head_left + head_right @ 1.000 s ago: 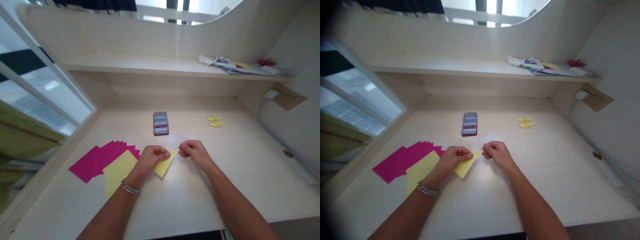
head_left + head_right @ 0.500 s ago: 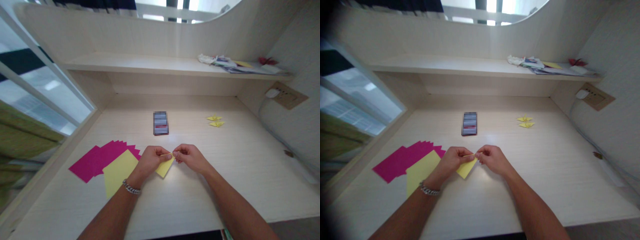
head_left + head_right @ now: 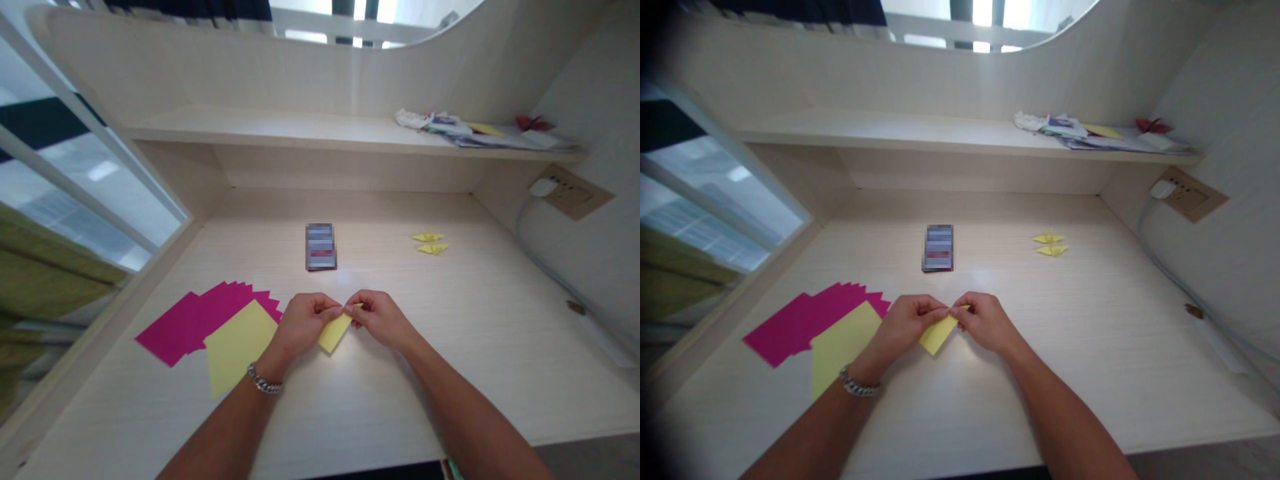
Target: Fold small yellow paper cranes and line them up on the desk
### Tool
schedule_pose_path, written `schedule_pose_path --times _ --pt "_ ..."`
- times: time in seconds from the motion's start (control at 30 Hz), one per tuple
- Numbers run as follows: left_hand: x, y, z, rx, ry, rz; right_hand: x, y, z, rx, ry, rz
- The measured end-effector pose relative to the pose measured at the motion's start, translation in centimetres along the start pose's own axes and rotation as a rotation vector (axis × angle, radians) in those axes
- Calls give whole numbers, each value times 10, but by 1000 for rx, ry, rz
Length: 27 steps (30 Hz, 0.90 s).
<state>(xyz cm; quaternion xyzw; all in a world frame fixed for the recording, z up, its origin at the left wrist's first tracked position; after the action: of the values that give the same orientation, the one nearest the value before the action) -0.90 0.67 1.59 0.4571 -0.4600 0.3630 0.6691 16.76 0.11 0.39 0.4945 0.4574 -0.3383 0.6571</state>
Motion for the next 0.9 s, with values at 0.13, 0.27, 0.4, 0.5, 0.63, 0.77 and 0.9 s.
schedule_pose_path --times 0.13,0.27,0.4,0.5,0.63,0.77,0.9 --pt "0 0 0 -21 -21 19 -4 1 1 27 16 49" --pt "1 6 -2 7 -43 13 -4 2 0 32 -18 -44" --pt "-1 17 -5 107 -92 26 -1 7 -2 70 -35 -128" --pt "-3 20 -6 176 -118 118 0 12 -3 97 -37 -163" --pt "-4 8 -5 45 -104 115 1 11 -3 72 -18 -159" --pt "-2 -1 -2 28 -140 -8 0 6 -1 3 10 -93" --pt "3 -2 3 36 -214 -187 -7 3 3 24 123 127"
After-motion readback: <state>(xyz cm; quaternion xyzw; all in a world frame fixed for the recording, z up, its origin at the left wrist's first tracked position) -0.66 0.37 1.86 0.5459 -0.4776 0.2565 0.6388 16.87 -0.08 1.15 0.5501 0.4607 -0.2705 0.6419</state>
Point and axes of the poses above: each hand's wrist, its own z-axis away from the middle knuckle, its own y-axis out of the back of the hand, x = y × z, the point moved 1 cm from there along -z, towards the middle knuckle, and after that the axes turned 3 degrees about z, right-handed, at the moved point
